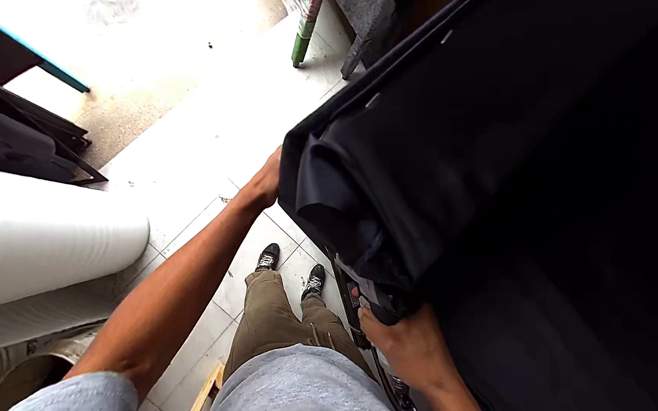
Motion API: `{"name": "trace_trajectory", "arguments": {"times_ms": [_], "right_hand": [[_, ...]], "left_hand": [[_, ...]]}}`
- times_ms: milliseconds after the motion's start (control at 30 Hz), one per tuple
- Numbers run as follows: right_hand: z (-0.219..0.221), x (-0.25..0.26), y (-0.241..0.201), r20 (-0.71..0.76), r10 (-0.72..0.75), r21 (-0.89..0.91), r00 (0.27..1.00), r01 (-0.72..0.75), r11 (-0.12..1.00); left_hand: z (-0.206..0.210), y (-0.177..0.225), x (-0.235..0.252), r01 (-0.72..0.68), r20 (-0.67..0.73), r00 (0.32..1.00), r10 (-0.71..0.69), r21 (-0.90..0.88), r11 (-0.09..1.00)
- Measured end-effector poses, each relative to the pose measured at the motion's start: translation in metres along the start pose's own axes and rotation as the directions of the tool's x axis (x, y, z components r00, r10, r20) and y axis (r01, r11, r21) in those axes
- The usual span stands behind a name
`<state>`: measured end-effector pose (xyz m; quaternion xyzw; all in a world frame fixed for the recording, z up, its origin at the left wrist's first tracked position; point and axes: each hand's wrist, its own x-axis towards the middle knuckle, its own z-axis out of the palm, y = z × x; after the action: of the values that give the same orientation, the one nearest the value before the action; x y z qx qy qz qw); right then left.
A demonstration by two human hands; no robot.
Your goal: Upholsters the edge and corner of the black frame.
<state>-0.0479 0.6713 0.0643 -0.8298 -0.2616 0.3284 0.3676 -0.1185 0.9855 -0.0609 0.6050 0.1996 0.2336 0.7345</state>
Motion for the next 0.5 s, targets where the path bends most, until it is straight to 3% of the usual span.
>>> {"name": "trace_trajectory", "arguments": {"times_ms": [100, 167, 233, 267, 333, 400, 500], "right_hand": [[-0.030, -0.027, -0.006, -0.048, 0.108, 0.317, 0.993, -0.087, 0.944], [-0.043, -0.050, -0.002, -0.153, 0.157, 0.379, 0.976, -0.089, 0.921], [-0.043, -0.070, 0.002, -0.274, 0.229, 0.386, 0.934, -0.112, 0.916], [-0.038, -0.080, 0.004, -0.319, 0.261, 0.389, 0.911, -0.126, 0.913], [-0.020, -0.096, 0.005, -0.376, 0.311, 0.396, 0.873, -0.152, 0.906], [0.005, -0.108, 0.004, -0.416, 0.333, 0.392, 0.846, -0.163, 0.905], [0.033, -0.110, 0.002, -0.448, 0.338, 0.382, 0.828, -0.165, 0.909]], "left_hand": [[-0.001, 0.024, -0.047, 0.116, -0.357, 0.934, 0.019, 0.353, 0.928], [0.007, 0.024, -0.097, 0.169, -0.383, 0.922, 0.051, 0.516, 0.840], [0.018, 0.018, -0.136, -0.078, -0.059, 0.988, 0.142, 0.602, 0.794], [0.027, 0.019, -0.146, -0.271, 0.177, 0.962, 0.206, 0.611, 0.743], [0.047, 0.027, -0.142, -0.579, 0.508, 0.807, 0.300, 0.588, 0.565], [0.059, 0.031, -0.133, -0.679, 0.666, 0.716, 0.212, 0.593, 0.432], [0.051, 0.020, -0.113, -0.728, 0.775, 0.625, -0.098, 0.624, 0.284]]}}
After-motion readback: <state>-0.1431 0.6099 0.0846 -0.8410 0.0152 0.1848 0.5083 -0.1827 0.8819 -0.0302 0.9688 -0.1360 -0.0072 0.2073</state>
